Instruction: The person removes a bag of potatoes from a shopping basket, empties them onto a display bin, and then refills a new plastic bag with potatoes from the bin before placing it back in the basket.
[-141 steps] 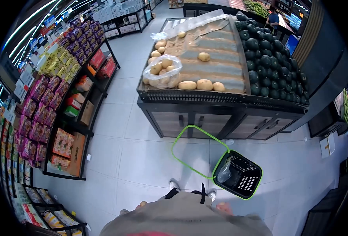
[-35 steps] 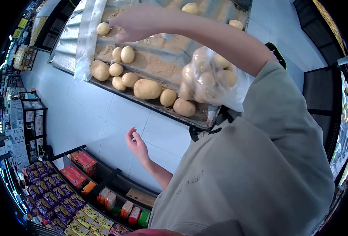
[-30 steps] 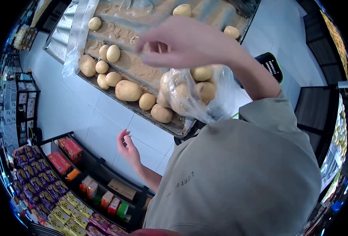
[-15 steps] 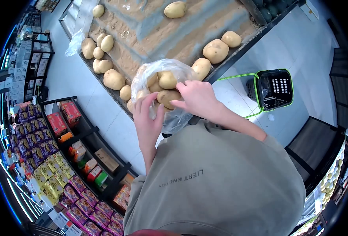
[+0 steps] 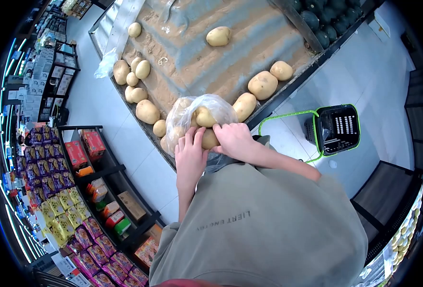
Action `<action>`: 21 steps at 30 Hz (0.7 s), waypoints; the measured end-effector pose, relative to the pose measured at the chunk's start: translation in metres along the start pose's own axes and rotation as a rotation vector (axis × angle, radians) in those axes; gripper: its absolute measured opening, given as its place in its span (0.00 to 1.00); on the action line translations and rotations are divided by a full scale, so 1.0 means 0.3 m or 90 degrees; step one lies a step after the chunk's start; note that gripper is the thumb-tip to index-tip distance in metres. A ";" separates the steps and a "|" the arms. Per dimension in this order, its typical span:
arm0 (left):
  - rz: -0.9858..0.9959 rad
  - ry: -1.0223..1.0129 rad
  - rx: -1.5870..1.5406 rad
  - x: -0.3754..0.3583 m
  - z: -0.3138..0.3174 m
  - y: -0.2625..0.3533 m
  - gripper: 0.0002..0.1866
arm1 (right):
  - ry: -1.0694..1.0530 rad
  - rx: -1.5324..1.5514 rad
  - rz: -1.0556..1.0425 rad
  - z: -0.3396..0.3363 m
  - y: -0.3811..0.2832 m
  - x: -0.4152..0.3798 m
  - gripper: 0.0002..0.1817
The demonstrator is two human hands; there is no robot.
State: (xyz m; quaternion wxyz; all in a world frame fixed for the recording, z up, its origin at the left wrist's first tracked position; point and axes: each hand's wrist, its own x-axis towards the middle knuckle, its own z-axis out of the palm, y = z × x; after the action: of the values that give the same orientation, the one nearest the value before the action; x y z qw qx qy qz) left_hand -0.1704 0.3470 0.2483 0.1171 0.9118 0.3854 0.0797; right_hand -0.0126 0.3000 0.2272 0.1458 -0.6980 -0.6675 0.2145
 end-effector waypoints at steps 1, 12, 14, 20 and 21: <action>-0.006 -0.021 0.009 0.002 0.003 0.002 0.31 | -0.002 0.012 -0.006 0.001 0.004 -0.002 0.26; -0.019 0.025 0.031 -0.001 0.024 0.015 0.28 | 0.045 0.040 -0.062 0.007 0.072 -0.066 0.30; -0.024 0.024 0.025 -0.010 0.036 0.015 0.28 | 0.041 0.046 -0.069 0.019 0.074 -0.070 0.30; -0.013 0.038 0.021 -0.022 0.040 0.020 0.23 | -0.022 0.068 -0.056 0.024 0.068 -0.068 0.34; -0.009 0.042 0.023 -0.025 0.039 0.023 0.23 | -0.048 0.098 -0.032 0.021 0.069 -0.068 0.35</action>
State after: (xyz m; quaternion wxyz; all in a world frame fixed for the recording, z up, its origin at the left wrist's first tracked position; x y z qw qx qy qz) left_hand -0.1680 0.3353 0.2384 0.0889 0.9079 0.3968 0.1017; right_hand 0.0019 0.2778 0.2139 0.1795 -0.6591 -0.6713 0.2874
